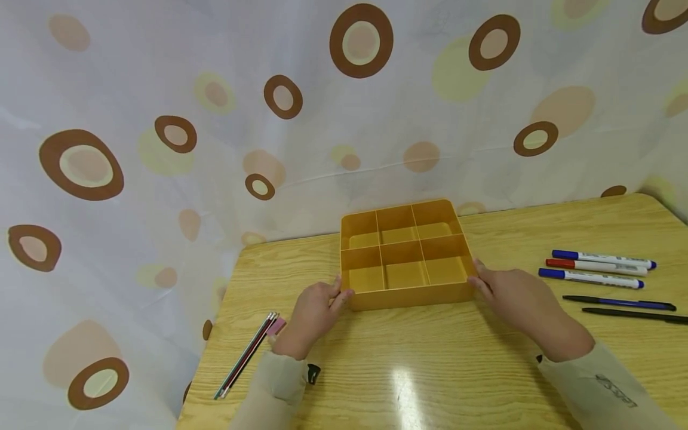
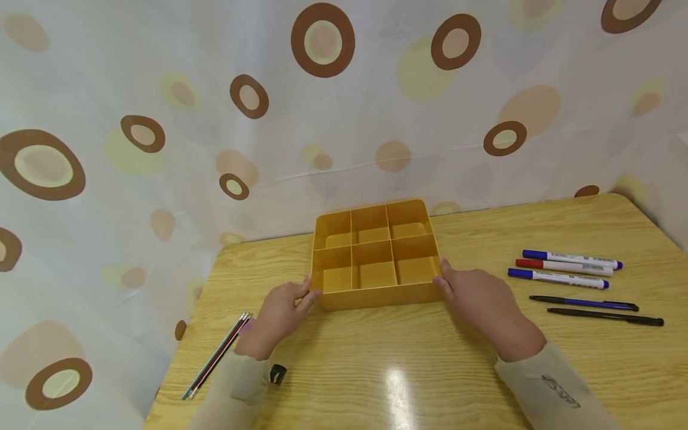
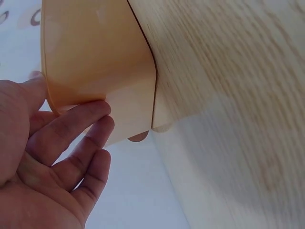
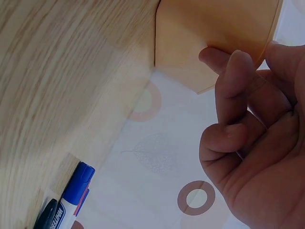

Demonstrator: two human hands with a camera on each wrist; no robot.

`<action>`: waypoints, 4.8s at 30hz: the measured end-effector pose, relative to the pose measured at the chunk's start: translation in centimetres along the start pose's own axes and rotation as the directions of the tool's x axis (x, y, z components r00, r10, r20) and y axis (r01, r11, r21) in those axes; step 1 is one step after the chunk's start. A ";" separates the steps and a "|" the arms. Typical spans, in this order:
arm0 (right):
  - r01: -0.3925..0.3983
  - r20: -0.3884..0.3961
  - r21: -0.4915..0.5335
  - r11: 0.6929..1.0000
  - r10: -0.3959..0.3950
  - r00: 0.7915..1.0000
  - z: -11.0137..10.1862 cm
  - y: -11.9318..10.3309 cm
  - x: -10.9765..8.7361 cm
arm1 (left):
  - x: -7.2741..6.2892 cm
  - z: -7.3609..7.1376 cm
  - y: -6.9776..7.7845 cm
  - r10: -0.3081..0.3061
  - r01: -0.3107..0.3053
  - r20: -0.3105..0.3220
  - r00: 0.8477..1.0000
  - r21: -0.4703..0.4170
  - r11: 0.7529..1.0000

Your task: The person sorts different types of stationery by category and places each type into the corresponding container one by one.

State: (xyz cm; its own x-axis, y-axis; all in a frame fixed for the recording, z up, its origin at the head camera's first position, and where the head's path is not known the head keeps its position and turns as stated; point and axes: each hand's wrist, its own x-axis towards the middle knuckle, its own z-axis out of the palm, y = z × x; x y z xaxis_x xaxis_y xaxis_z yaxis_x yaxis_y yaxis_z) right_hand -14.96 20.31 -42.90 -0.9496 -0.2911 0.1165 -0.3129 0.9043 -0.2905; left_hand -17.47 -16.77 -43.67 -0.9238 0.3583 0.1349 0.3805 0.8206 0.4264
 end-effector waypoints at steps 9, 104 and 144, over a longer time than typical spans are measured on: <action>-0.007 -0.002 0.006 1.000 0.007 1.000 0.0 0.3 -0.7 | -0.4 0.3 0.2 0.024 -0.023 -0.015 1.000 0.044 0.999; -0.110 0.120 -0.030 0.993 0.113 0.986 1.1 -0.8 -10.1 | -10.0 2.7 3.5 0.314 -0.258 -0.341 0.886 0.198 0.945; -0.123 0.060 -0.076 0.990 0.127 0.990 1.2 -0.5 -10.9 | -10.6 2.5 3.2 0.206 -0.181 -0.303 0.930 0.109 0.977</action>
State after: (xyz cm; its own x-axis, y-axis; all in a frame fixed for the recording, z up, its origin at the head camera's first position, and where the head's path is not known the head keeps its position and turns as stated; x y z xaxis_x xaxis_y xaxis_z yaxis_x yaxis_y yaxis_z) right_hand -4.48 22.61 -45.17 -0.9812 -0.1916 0.0217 -0.1914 0.9543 -0.2296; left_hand -6.33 -16.81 -45.94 -0.7937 0.3677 0.4846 0.5439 0.7857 0.2946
